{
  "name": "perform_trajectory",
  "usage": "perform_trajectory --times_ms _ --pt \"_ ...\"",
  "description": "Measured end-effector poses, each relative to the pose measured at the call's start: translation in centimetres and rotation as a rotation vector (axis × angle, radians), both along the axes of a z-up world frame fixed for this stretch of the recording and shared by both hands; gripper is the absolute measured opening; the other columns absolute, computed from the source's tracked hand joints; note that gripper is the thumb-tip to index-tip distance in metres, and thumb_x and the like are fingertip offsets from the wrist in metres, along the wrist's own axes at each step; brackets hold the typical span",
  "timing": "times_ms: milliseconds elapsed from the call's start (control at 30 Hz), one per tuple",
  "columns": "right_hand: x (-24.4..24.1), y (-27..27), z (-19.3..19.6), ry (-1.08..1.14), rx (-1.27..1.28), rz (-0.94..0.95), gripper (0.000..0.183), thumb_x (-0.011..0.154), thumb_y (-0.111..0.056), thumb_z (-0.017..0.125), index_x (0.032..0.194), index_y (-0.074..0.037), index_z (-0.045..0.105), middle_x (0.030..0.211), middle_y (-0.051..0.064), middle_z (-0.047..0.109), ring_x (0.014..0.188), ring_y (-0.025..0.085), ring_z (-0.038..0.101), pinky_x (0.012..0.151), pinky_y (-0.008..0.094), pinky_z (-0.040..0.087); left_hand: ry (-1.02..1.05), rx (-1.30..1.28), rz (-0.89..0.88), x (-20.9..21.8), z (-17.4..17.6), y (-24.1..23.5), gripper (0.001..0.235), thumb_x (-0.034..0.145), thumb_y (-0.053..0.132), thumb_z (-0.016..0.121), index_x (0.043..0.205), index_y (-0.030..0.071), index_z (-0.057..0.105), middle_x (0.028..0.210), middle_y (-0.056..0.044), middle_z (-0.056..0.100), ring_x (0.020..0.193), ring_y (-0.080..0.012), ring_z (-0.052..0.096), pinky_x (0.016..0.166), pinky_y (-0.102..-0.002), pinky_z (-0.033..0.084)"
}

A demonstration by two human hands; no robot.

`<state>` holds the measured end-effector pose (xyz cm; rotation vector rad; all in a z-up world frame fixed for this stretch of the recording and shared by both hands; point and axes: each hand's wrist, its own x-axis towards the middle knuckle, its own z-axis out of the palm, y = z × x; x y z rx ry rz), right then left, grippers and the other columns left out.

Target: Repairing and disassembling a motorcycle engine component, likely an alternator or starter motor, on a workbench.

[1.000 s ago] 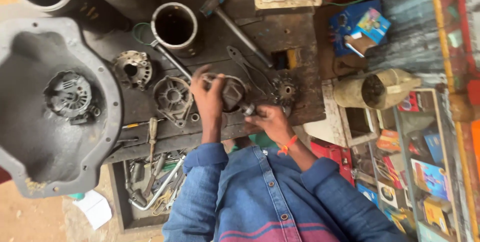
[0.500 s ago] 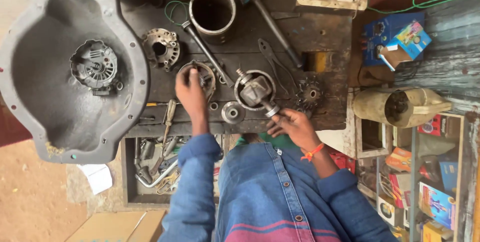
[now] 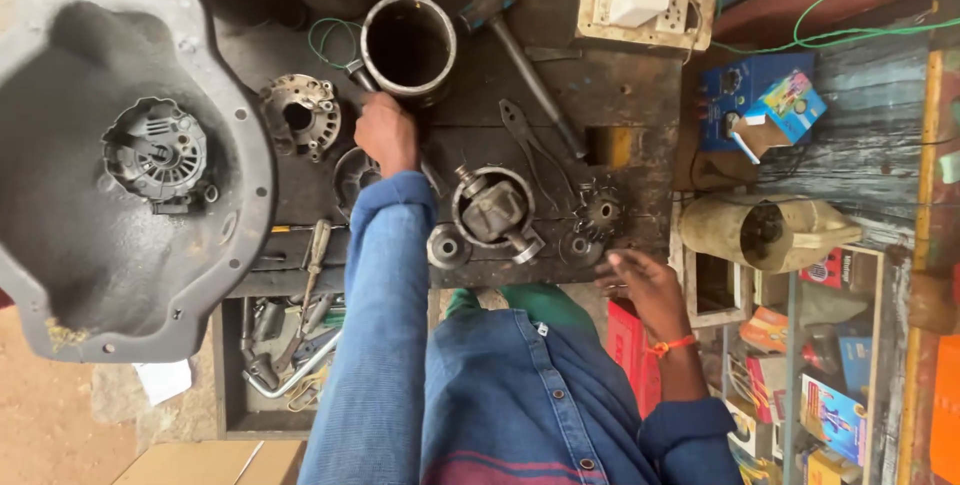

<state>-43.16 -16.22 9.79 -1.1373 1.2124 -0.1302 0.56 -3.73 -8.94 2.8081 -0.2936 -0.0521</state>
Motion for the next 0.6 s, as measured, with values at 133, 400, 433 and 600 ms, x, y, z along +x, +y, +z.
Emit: perform_trajectory --times_ms 133,400,433,600 --pt "2.7 -2.8 0.1 -0.001 -0.004 0.178 0.034 0.094 -0.022 0.069 0.12 0.0 0.066 0.098 0.011 0.074 0.08 0.02 0.075 0.068 0.031 0.059 0.015 -0.197 0.091 0.7 1.6 2.7 0.031 0.082 0.027 0.075 0.088 -0.002 0.065 0.083 -0.025 0.072 0.075 -0.0451 0.067 0.067 -0.052 0.053" --pt "13.4 -9.7 -3.6 0.184 -0.639 0.569 0.034 0.1 -0.032 0.073 0.121 -0.006 0.07 0.093 0.008 0.073 0.082 0.02 0.069 0.071 0.034 0.054 0.266 -1.056 0.271 -10.4 28.9 6.9 0.02 0.104 0.018 0.068 0.113 0.003 0.059 0.091 -0.007 0.068 0.073 -0.0071 0.061 0.063 -0.022 0.048" --pt "15.2 -10.1 -4.2 0.211 -0.837 0.633 0.043 0.095 -0.036 0.076 0.123 -0.005 0.067 0.101 0.014 0.071 0.087 0.029 0.069 0.075 0.041 0.054 0.256 -1.156 0.274 -11.8 29.9 6.5 0.021 0.103 0.016 0.068 0.116 0.004 0.057 0.093 -0.007 0.069 0.072 -0.0062 0.058 0.06 -0.021 0.044" --pt "20.9 -10.1 -8.2 0.11 -1.395 0.815 0.064 0.082 -0.042 0.086 0.123 0.001 0.062 0.116 0.032 0.062 0.099 0.049 0.063 0.082 0.051 0.053 0.137 -1.097 0.29 -15.7 29.5 4.9 0.021 0.104 0.008 0.075 0.117 0.0 0.062 0.09 0.0 0.048 0.076 -0.0044 0.046 0.063 -0.02 0.039"
